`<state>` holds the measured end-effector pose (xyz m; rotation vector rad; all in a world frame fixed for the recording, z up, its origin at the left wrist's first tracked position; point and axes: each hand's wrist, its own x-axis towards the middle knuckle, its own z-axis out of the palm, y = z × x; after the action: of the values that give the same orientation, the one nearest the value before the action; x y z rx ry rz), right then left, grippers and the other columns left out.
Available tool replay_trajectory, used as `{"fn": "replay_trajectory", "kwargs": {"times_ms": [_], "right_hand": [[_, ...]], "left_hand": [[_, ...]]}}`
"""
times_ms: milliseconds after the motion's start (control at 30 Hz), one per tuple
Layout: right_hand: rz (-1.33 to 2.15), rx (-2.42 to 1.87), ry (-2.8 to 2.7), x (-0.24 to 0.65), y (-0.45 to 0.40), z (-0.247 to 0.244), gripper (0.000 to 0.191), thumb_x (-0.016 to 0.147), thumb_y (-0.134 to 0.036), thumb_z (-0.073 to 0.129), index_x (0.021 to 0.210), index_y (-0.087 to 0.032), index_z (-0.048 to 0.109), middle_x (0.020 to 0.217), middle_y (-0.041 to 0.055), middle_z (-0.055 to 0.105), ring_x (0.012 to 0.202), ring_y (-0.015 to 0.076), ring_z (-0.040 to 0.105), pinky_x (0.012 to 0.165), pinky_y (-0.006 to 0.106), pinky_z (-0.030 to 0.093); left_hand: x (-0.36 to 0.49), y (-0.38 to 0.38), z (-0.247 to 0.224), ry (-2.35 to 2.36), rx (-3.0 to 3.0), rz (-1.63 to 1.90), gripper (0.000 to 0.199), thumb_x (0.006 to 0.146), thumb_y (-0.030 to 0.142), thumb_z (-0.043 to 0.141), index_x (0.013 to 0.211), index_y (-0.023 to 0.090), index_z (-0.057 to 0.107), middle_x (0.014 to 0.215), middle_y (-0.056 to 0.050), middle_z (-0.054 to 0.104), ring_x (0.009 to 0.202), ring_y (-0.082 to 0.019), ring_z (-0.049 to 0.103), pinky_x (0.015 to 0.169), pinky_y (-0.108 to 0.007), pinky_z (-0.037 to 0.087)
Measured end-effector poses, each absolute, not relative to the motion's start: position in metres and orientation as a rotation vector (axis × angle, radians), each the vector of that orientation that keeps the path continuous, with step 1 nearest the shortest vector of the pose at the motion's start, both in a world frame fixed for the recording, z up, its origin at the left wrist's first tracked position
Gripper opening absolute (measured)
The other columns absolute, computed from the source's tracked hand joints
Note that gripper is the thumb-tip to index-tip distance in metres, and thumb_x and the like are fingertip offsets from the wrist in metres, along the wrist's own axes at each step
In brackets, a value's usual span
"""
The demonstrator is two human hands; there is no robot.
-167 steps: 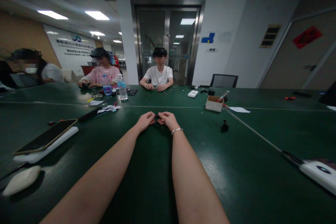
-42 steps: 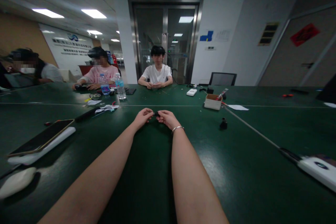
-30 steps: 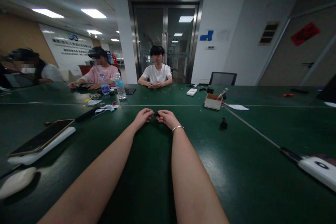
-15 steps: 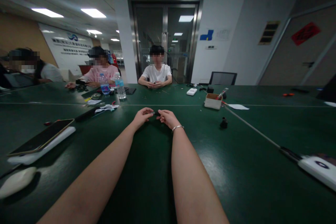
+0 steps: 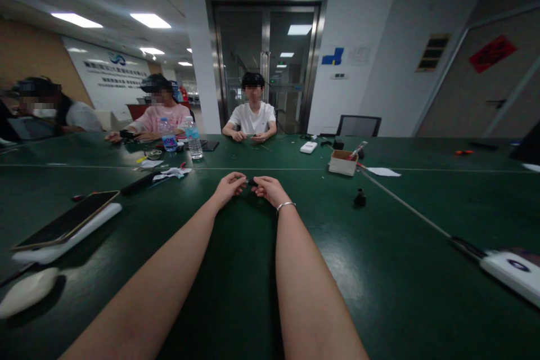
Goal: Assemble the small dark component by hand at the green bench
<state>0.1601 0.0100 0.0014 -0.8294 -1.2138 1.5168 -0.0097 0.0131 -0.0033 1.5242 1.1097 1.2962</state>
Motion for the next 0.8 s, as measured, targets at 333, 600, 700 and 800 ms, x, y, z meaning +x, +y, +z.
{"fn": "replay_trajectory", "kwargs": {"times_ms": [333,600,700,800], "right_hand": [[1.529,-0.813,-1.177,0.1594,0.0099,0.0014,0.016,0.076,-0.025,0.067,0.079,-0.011,0.058,0.059,0.0048,0.063,0.046,0.0075,0.054,0.044,0.017,0.045],[1.523,-0.827,-1.191,0.1599,0.0118,0.0007,0.013,0.079,-0.023,0.064,0.081,-0.011,0.059,0.059,0.0058,0.063,0.047,0.0082,0.055,0.045,0.017,0.046],[1.528,-0.818,-1.197,0.1607,0.0134,-0.0008,0.013,0.079,-0.023,0.064,0.081,-0.011,0.058,0.059,0.0061,0.063,0.047,0.0082,0.056,0.045,0.017,0.046],[1.533,-0.806,-1.204,0.1617,0.0154,-0.0028,0.015,0.079,-0.024,0.064,0.082,-0.011,0.058,0.061,0.0070,0.064,0.048,0.0084,0.056,0.046,0.017,0.046]], "left_hand": [[-0.0077,0.0101,0.0013,1.172,1.441,1.237,0.028,0.069,0.031,0.062,0.091,0.014,0.061,0.072,-0.005,0.064,0.061,-0.010,0.055,0.049,-0.017,0.039],[-0.0093,0.0091,-0.0010,1.111,1.514,1.320,0.028,0.068,0.032,0.063,0.091,0.016,0.062,0.079,-0.004,0.062,0.064,-0.011,0.055,0.047,-0.017,0.040],[-0.0095,0.0088,-0.0004,1.102,1.512,1.318,0.029,0.068,0.034,0.063,0.092,0.017,0.060,0.075,-0.003,0.061,0.058,-0.009,0.053,0.046,-0.017,0.039],[-0.0094,0.0096,-0.0005,1.107,1.507,1.312,0.031,0.069,0.039,0.063,0.089,0.016,0.060,0.072,-0.003,0.061,0.053,-0.008,0.051,0.045,-0.017,0.037]]}}
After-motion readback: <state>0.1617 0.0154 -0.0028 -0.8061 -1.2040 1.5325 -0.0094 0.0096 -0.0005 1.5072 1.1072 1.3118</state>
